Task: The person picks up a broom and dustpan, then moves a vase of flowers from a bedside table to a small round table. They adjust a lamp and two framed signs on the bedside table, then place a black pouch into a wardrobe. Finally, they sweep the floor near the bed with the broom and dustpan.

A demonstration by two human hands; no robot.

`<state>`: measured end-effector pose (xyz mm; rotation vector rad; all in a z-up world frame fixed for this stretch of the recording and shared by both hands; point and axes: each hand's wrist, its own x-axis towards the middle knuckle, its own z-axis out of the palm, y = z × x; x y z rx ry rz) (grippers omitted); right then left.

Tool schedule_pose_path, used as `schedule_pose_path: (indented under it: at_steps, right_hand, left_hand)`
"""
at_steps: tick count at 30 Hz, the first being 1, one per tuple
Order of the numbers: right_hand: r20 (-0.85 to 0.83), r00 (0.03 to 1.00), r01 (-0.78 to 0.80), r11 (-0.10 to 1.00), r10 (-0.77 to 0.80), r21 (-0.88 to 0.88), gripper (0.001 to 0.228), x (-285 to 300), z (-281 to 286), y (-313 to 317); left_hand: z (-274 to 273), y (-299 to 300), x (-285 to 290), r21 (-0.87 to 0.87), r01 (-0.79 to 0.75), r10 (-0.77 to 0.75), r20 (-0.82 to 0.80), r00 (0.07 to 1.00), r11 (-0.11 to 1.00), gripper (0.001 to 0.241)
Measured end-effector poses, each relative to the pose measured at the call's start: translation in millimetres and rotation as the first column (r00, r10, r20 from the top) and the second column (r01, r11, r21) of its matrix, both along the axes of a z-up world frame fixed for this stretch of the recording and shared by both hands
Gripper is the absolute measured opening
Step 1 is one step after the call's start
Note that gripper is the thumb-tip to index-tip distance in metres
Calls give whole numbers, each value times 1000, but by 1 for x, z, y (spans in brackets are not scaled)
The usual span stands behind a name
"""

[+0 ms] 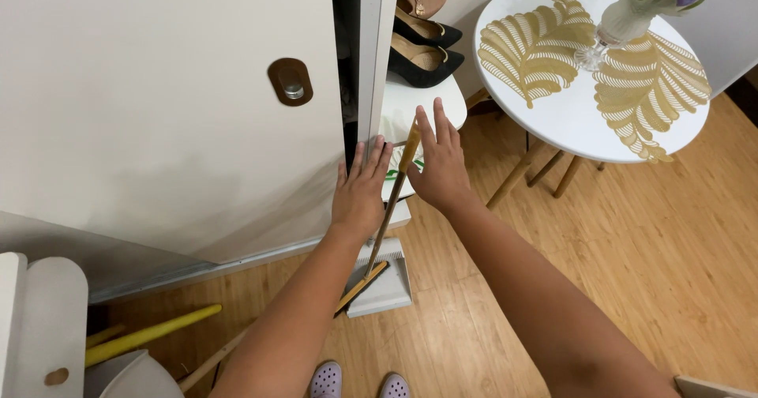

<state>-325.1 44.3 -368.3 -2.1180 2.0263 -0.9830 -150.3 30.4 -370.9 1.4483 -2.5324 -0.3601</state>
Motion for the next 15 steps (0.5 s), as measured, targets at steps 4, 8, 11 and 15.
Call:
schedule_pose_path:
  at_steps: [4,8,11,15]
  right_hand:
    - [-8,1000,30,997,-30,70,100,-2,-10,-13]
    - [49,996,70,987,-78,145,89,3,1,-11]
    - [118,989,84,996,-86,23,66,1,-11,-8]
    - [244,967,97,991,-72,-93,27,8,-8,19]
  left_hand:
    - [9,1,-5,42,-19,16,55,998,999,89]
    - [5,3,-7,65,-21,16,71,997,998,87]
    - [1,5,-8,30,-18,16,50,999,999,84]
    - [1,17,-10,47,-19,21,-40,999,999,77]
